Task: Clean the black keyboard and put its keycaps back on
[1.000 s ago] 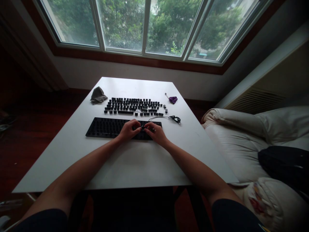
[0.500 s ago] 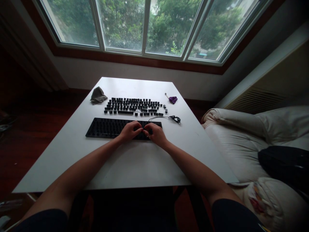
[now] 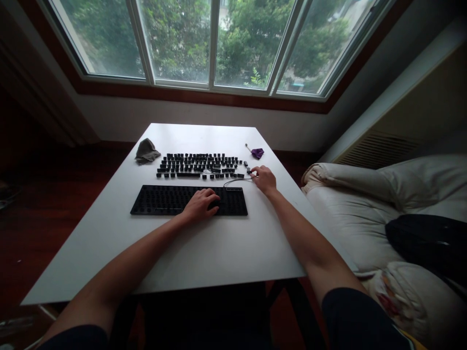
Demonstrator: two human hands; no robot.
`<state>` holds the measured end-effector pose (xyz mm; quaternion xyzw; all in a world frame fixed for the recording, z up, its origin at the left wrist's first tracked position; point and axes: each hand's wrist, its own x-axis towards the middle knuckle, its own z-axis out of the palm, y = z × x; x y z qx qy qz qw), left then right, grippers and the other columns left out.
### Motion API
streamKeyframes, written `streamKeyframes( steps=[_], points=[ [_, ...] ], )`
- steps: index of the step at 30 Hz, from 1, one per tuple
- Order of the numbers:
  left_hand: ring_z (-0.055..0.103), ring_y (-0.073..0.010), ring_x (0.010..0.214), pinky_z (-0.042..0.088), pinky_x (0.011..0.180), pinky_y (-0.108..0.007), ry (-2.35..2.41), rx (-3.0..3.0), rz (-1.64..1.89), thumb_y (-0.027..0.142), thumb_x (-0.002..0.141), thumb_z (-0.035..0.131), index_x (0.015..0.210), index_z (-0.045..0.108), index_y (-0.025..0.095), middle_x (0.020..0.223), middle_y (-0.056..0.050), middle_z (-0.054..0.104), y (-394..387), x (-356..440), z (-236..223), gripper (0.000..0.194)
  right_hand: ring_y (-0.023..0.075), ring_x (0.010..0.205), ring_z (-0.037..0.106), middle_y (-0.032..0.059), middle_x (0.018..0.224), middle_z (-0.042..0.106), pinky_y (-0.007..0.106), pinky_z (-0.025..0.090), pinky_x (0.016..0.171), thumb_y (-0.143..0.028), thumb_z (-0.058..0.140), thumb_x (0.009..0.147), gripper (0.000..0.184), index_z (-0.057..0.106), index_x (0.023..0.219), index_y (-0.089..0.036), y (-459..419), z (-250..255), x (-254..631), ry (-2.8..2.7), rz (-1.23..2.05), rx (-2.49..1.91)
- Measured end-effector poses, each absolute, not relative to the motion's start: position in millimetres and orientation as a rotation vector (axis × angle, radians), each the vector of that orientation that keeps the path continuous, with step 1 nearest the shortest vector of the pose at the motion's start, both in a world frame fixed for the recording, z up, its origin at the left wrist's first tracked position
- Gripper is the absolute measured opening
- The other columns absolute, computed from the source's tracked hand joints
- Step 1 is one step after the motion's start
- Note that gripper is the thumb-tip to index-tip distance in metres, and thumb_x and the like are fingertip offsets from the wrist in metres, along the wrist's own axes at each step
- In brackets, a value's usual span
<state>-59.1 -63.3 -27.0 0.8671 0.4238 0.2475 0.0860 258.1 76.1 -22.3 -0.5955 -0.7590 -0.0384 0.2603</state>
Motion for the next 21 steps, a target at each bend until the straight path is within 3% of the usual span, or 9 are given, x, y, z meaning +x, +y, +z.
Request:
streamKeyframes(
  steps=[10, 21],
  points=[
    [0.054, -0.0303, 0.122, 0.043, 0.107, -0.048, 1.222, 2.629, 0.657, 0.042, 0.087, 0.068, 0.131, 0.061, 0.023, 0.132, -0.012, 0.056, -76.7, -56.3, -22.1, 0.049, 0.0258, 0.100, 0.056, 0.0088, 0.102, 0.065, 0.035, 0.042, 0.086, -0.034, 0.065, 0.092, 0.019, 0.074, 0.107, -0.025, 100.9, -35.1, 264.9, -2.266, -0.162, -1.672],
    [0.050, -0.0312, 0.130, 0.040, 0.113, -0.048, 1.170, 2.688, 0.628, 0.044, 0.086, 0.069, 0.141, 0.054, 0.022, 0.141, -0.014, 0.052, -84.3, -48.7, -23.4, 0.061, 0.0265, 0.103, 0.054, 0.0099, 0.106, 0.066, 0.037, 0.039, 0.090, -0.028, 0.060, 0.093, 0.024, 0.070, 0.115, -0.024, 94.2, -39.0, 256.6, -2.229, -0.215, -1.731]
  ],
)
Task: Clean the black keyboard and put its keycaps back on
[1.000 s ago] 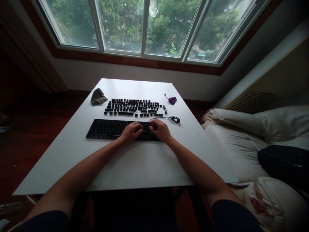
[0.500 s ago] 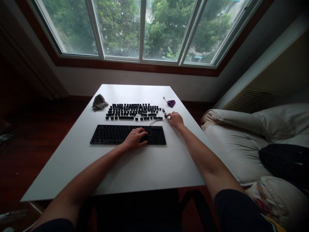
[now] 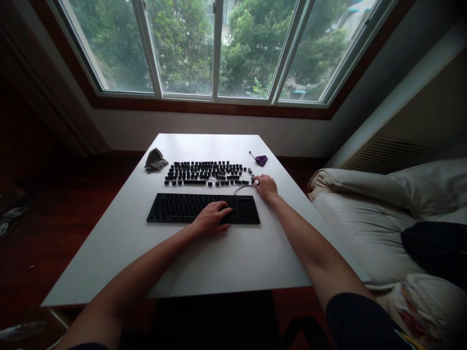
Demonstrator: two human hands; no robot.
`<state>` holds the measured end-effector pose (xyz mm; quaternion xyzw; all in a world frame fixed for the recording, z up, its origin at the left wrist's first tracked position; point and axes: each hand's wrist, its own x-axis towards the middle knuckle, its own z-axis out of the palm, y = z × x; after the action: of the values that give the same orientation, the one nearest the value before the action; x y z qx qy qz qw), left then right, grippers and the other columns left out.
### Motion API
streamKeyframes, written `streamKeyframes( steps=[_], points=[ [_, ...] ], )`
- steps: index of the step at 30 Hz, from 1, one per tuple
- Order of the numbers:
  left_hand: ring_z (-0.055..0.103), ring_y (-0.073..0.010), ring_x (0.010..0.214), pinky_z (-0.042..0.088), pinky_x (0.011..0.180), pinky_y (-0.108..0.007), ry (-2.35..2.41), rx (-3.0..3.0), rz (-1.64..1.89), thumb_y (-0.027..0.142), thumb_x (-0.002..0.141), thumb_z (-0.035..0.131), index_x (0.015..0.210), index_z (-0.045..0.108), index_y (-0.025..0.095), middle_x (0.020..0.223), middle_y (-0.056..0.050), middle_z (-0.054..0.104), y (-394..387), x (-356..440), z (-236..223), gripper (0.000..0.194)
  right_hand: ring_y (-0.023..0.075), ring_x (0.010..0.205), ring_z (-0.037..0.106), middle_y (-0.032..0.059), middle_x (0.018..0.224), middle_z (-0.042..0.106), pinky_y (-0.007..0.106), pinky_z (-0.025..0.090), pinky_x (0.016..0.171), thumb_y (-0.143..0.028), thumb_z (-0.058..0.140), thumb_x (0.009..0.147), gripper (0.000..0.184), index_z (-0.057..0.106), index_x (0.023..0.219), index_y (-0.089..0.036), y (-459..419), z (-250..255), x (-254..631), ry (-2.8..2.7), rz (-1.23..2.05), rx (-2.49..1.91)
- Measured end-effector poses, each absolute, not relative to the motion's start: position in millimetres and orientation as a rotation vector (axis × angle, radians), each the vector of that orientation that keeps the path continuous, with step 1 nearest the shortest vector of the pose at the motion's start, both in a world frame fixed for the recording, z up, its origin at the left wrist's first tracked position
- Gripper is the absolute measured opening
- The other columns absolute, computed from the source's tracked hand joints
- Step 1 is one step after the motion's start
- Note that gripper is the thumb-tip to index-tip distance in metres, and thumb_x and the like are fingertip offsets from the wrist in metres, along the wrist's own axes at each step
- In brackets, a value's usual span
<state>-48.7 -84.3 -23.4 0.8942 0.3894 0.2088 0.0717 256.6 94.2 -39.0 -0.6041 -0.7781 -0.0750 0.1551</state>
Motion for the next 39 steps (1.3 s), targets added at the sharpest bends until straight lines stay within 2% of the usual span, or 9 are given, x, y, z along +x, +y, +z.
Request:
streamKeyframes(
  steps=[4, 10, 14, 18, 23, 26, 29, 34, 39],
  points=[
    [0.052, -0.0304, 0.129, 0.040, 0.113, -0.049, 1.174, 2.686, 0.638, 0.050, 0.090, 0.064, 0.143, 0.052, 0.022, 0.142, -0.015, 0.053, -86.5, -50.7, -21.8, 0.062, 0.0268, 0.102, 0.054, 0.0110, 0.104, 0.065, 0.038, 0.040, 0.090, -0.024, 0.059, 0.092, 0.026, 0.070, 0.115, -0.022, 84.8, -42.2, 252.3, -2.204, -0.214, -1.677],
    [0.050, -0.0283, 0.135, 0.030, 0.121, -0.050, 1.115, 2.695, 0.618, 0.053, 0.090, 0.063, 0.145, 0.048, 0.026, 0.148, -0.012, 0.051, -87.3, -51.6, -21.7, 0.063, 0.0286, 0.101, 0.053, 0.0120, 0.102, 0.064, 0.041, 0.043, 0.093, -0.026, 0.053, 0.094, 0.025, 0.070, 0.111, -0.020, 64.2, -43.6, 247.9, -2.024, -0.261, -1.490],
    [0.052, -0.0269, 0.132, 0.037, 0.116, -0.047, 1.118, 2.687, 0.659, 0.048, 0.092, 0.062, 0.144, 0.050, 0.027, 0.142, -0.010, 0.057, -82.2, -57.5, -14.1, 0.057, 0.0293, 0.102, 0.053, 0.0125, 0.105, 0.065, 0.043, 0.044, 0.094, -0.029, 0.051, 0.094, 0.027, 0.070, 0.111, -0.019, 59.6, -36.7, 252.0, -1.943, -0.222, -1.421],
    [0.056, -0.0264, 0.125, 0.043, 0.109, -0.046, 1.324, 2.619, 0.818, 0.039, 0.095, 0.058, 0.133, 0.060, 0.025, 0.134, -0.009, 0.061, -57.3, -86.9, 1.5, 0.041, 0.0294, 0.100, 0.055, 0.0127, 0.104, 0.066, 0.043, 0.046, 0.092, -0.031, 0.052, 0.093, 0.027, 0.070, 0.108, -0.019, 58.9, -41.0, 273.2, -1.951, -0.194, -1.427],
    [0.058, -0.0248, 0.116, 0.046, 0.104, -0.041, 1.785, 2.312, 1.084, 0.034, 0.096, 0.052, 0.110, 0.069, 0.022, 0.122, -0.009, 0.064, 12.6, -163.7, 12.4, 0.026, 0.0304, 0.100, 0.055, 0.0137, 0.104, 0.065, 0.045, 0.046, 0.091, -0.045, 0.049, 0.096, 0.034, 0.070, 0.102, -0.020, 63.4, -56.3, 316.4, -1.751, -0.269, -1.476],
    [0.057, -0.0281, 0.115, 0.044, 0.105, -0.043, 2.112, 2.065, 1.022, 0.033, 0.093, 0.052, 0.107, 0.071, 0.018, 0.118, -0.013, 0.064, 53.3, -217.8, 7.6, 0.028, 0.0315, 0.101, 0.055, 0.0151, 0.105, 0.064, 0.046, 0.045, 0.092, -0.050, 0.045, 0.098, 0.039, 0.069, 0.101, -0.019, 71.4, -61.5, 330.7, -1.596, -0.322, -1.501],
    [0.051, -0.0311, 0.124, 0.039, 0.110, -0.043, 2.360, 1.819, 0.778, 0.030, 0.088, 0.055, 0.119, 0.067, 0.016, 0.134, -0.015, 0.058, 74.6, -261.7, -1.9, 0.036, 0.0309, 0.098, 0.056, 0.0146, 0.102, 0.065, 0.046, 0.046, 0.092, -0.051, 0.043, 0.099, 0.040, 0.067, 0.099, -0.019, 76.8, -62.9, 332.0, -1.577, -0.318, -1.505],
    [0.046, -0.0357, 0.130, 0.035, 0.110, -0.048, 2.432, 1.714, 0.705, 0.023, 0.081, 0.055, 0.135, 0.057, 0.013, 0.148, -0.019, 0.046, 81.8, -299.0, -12.9, 0.055, 0.0293, 0.097, 0.056, 0.0132, 0.102, 0.065, 0.045, 0.045, 0.094, -0.050, 0.041, 0.101, 0.039, 0.066, 0.097, -0.021, 67.9, -53.4, 320.8, -1.665, -0.291, -1.478],
    [0.045, -0.0413, 0.126, 0.038, 0.103, -0.054, 2.566, 1.656, 0.566, 0.033, 0.077, 0.062, 0.140, 0.051, 0.013, 0.138, -0.023, 0.053, 92.4, -316.2, -16.6, 0.066, 0.0288, 0.109, 0.057, 0.0122, 0.111, 0.065, 0.045, 0.046, 0.099, -0.044, 0.037, 0.104, 0.036, 0.065, 0.106, -0.023, 39.3, -30.1, 292.3, -1.744, -0.178, -1.301]
  ],
)
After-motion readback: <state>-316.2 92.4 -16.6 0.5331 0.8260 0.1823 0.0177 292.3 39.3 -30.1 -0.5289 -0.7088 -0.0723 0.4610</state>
